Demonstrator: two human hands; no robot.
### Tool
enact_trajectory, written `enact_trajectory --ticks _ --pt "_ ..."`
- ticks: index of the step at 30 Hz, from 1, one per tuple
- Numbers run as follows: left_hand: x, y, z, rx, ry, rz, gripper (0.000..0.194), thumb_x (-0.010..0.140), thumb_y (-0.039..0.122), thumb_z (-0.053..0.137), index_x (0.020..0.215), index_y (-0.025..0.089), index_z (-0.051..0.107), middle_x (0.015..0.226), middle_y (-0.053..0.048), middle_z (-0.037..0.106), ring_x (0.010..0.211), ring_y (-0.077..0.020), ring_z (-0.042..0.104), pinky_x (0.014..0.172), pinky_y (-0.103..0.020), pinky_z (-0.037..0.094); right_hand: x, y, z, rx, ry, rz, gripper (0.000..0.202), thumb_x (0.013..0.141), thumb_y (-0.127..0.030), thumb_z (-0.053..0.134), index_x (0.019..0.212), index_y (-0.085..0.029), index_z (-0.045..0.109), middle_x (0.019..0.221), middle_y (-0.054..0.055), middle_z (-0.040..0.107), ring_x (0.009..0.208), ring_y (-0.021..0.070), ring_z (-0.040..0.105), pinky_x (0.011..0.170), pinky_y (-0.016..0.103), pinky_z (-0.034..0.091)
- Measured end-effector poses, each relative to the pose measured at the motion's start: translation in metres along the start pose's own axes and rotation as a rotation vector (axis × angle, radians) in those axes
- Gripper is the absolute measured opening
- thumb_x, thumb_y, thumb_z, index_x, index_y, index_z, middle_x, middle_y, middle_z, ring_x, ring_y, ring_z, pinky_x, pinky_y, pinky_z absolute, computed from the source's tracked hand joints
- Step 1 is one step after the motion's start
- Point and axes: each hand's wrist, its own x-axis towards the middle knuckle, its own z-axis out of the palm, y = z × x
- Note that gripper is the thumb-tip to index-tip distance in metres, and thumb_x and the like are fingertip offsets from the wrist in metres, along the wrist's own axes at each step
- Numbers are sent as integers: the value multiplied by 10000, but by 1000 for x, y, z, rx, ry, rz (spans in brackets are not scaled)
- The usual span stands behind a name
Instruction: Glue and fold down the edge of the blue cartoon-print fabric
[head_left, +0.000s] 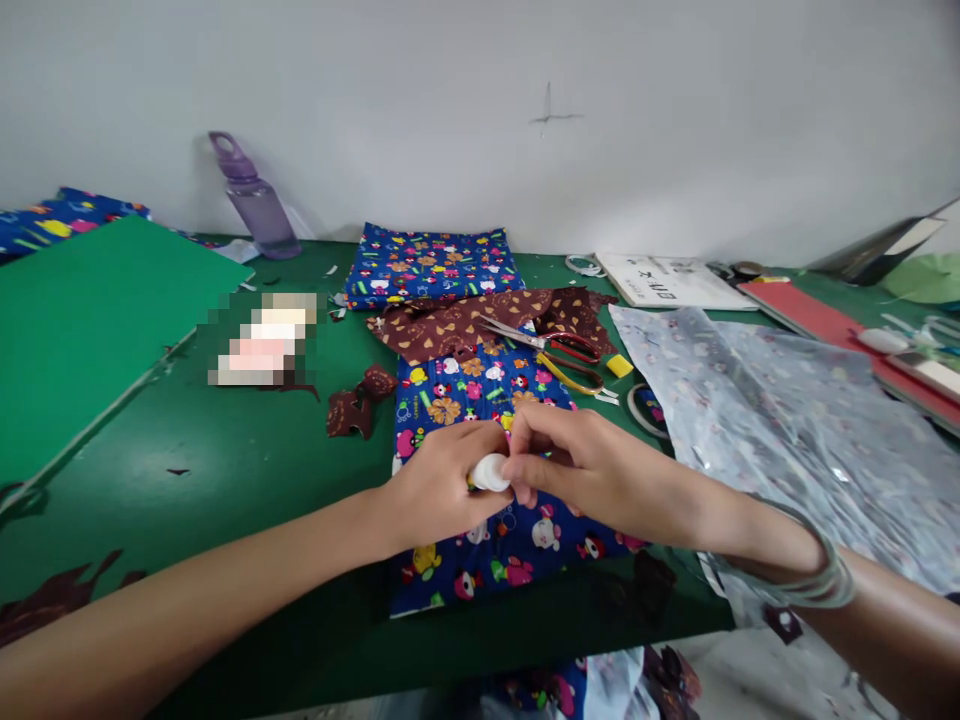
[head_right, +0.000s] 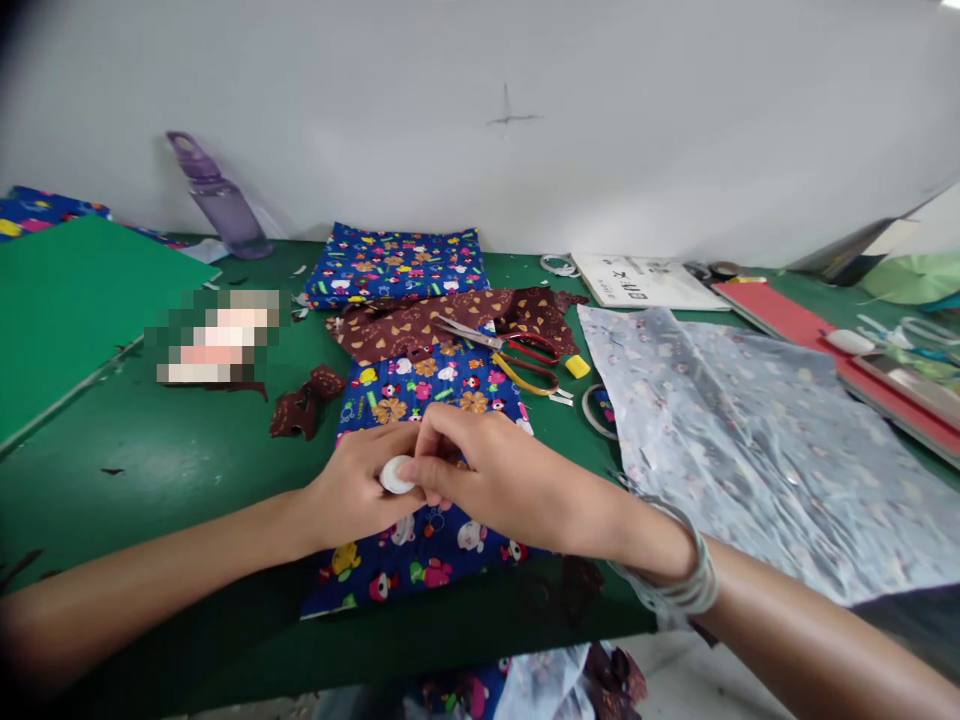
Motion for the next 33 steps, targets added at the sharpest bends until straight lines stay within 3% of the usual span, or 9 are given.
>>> enact_trajectory --ticks 3,10,17,33 --pt "-1 -2 0 -5 6 -7 58 723 158 574 772 152 542 720 11 591 661 -110 550 593 -209 429 3 3 0 -26 26 14 199 819 -363 526 744 -191 460 644 -59 537 552 53 456 466 171 329" --pt "0 -1 -2 -47 -48 -45 51 724 118 548 742 166 550 713 13 588 673 -114 536 629 -230 421 9 14 -9 326 -179 35 218 897 -371 371 890 -188 489 716 -5 596 601 81 555 467 172 415" --pt "-1 -1 -1 -59 -41 -65 54 757 182 562 719 164 528 676 23 577 643 -102 531 588 -217 404 11 16 -7 370 -169 43 104 815 -285 531 834 -186 507 748 7 621 691 115 590 489 181 438" --pt "-1 -4 4 29 -23 0 77 766 204 551 734 144 515 661 6 561 598 -109 518 523 -217 388 10 11 -5 252 -95 80 143 759 -292 592 804 -188 504 718 -15 598 646 92 559 522 179 430"
